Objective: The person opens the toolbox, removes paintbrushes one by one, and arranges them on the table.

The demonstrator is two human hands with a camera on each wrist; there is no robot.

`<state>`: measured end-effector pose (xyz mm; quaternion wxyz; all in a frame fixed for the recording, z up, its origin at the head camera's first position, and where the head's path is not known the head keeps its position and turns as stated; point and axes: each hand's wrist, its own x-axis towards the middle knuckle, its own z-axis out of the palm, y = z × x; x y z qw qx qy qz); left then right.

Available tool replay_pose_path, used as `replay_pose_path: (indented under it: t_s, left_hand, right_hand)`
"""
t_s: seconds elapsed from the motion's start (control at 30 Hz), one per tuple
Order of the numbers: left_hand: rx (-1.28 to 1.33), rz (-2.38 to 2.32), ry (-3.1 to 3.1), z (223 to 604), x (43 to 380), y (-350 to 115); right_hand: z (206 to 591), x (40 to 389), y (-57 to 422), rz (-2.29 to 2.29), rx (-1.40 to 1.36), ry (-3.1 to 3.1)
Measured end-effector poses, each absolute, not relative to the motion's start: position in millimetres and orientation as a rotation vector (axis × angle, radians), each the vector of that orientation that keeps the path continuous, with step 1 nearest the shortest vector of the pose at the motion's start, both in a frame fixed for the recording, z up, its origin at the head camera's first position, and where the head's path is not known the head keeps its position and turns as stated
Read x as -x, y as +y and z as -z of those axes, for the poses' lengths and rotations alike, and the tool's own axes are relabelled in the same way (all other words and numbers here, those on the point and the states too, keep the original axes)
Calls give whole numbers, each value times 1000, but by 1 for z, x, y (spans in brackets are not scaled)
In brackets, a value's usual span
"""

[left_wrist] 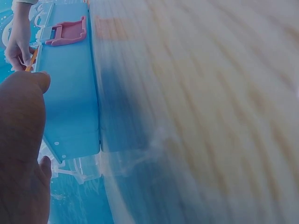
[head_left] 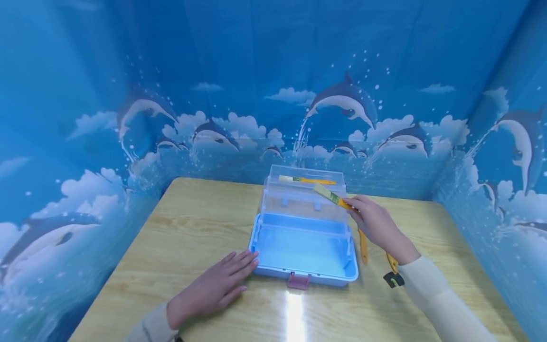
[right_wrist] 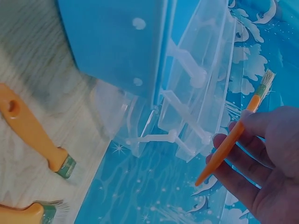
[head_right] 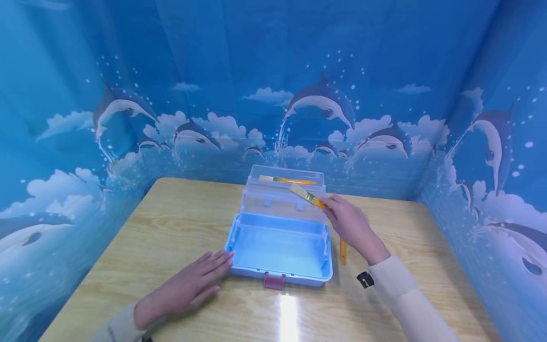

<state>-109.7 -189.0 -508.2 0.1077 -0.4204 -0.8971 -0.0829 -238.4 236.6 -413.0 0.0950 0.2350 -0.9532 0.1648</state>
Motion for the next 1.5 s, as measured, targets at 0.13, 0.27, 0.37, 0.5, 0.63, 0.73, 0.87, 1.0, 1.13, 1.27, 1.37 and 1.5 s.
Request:
replay_pose_path:
  t_s: [0.13,0.27,0.37,0.5,0.63,0.73,0.87,1.0,1.13,1.27,1.37,1.5]
  left_hand:
    - [1243,245,-2644,509,110,-190]
    - [1241,244,-2654,509,111,-190]
    - [1238,247,-2662,510,111,-191]
    - [1239,249,-2665,510,112,-190]
    - [1237,257,-2660,511,112,-190]
    - [1237,264,-2657,511,112,-190]
    - [1242,253,-2666,510,111,-190]
    - [1238,238,-2675,510,111,-190]
    - [1235,236,-2688,510,110,-190]
    - [1234,245,-2692,511,110,-190]
    - [1239,256,-2684,511,111,-189]
    - [1244,274,-2688,510,112,-190]
  right_hand:
    - [416,235,240,-506,-700,-2821]
    - [418,231,244,-532,-704,-2801]
    - [419,228,246,-553,-693,-2801]
    - [422,225,248,-569,-674,-2804]
    - [425,223,249,-589,-662,-2804]
    - [428,221,250,-613,-657,-2800]
    - [432,220,251,-635,-657,-2788]
    - [435,218,252,-653,-666,-2769]
    - [440,215,254,-655,-645,-2769]
    - [443,214,257,-649,-610,-2773]
    - [446,212,258,-656,-595,-2771]
    - [449,210,258,-685,-572,-2779]
